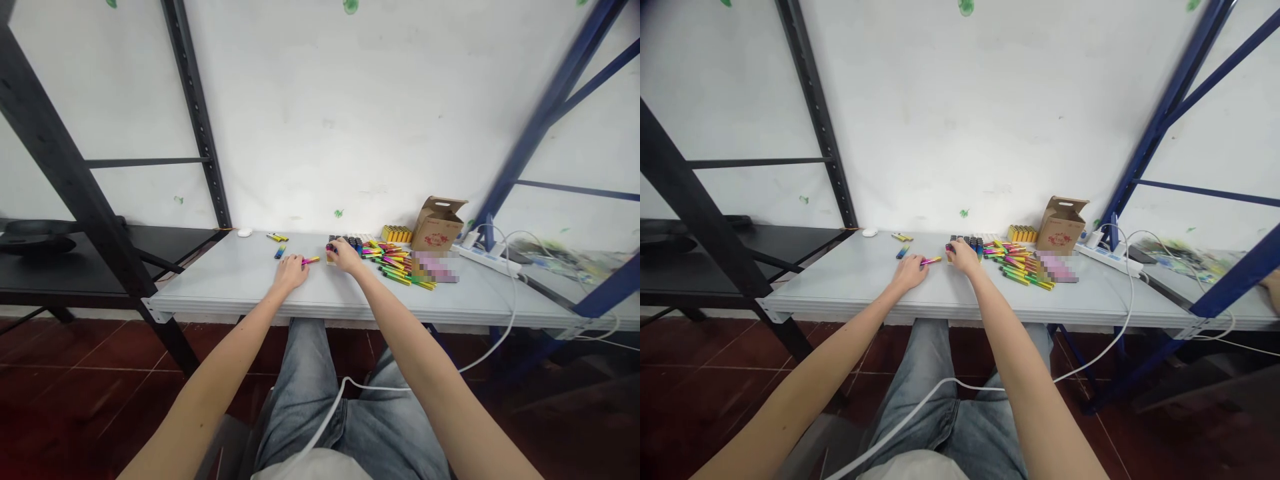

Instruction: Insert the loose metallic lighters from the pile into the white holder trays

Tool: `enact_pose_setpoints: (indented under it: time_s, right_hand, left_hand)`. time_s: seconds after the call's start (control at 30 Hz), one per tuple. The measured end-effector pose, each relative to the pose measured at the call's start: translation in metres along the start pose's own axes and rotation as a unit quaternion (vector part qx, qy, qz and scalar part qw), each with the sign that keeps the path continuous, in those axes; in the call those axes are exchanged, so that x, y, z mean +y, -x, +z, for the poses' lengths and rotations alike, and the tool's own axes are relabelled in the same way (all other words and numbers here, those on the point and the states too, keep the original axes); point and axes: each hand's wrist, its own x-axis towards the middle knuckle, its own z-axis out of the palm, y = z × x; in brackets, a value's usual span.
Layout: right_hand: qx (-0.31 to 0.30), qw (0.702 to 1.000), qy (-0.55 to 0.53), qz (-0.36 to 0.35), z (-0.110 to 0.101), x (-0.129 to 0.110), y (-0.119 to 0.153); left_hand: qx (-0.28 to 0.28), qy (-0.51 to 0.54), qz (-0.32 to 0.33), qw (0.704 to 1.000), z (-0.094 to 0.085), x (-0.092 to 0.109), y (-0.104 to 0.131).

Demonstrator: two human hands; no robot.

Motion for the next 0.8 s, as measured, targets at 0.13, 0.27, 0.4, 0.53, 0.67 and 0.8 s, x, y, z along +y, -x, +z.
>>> enact_pose_setpoints:
  time_s: [0.13, 0.27, 0.4, 0.53, 0.67, 0.8]
  right_hand:
    - [0.058, 0.996, 0.042, 0.047, 0.003, -0.009, 0.006]
    - [0.102, 0.990, 0.057, 0.079, 0.008, -0.010, 0.015]
    - [0.118, 0.991, 0.029, 0.052, 0.015, -0.007, 0.032]
    - [0.047, 0.998, 0.009, 0.036, 0.019, -0.002, 0.046]
    - [-0.001, 0.998, -0.010, 0.065, 0.017, 0.004, 0.049]
    - [-0.009, 0.998, -0.015, 0.067, 0.018, 0.006, 0.049]
  left_hand:
    - [-0.001, 0.005, -0.004, 1.000, 0.003, -0.001, -0.001]
    - [0.003, 0.001, -0.006, 1.000, 0.004, -0.001, -0.001]
    - [0.010, 0.001, -0.025, 1.000, 0.004, -0.001, -0.002]
    - [0.002, -0.001, -0.033, 0.999, 0.005, -0.003, -0.003]
    - [0.009, 0.018, -0.014, 1.000, 0.008, -0.006, -0.005]
    - [0.052, 0.064, 0.012, 0.996, 0.007, -0.009, -0.005]
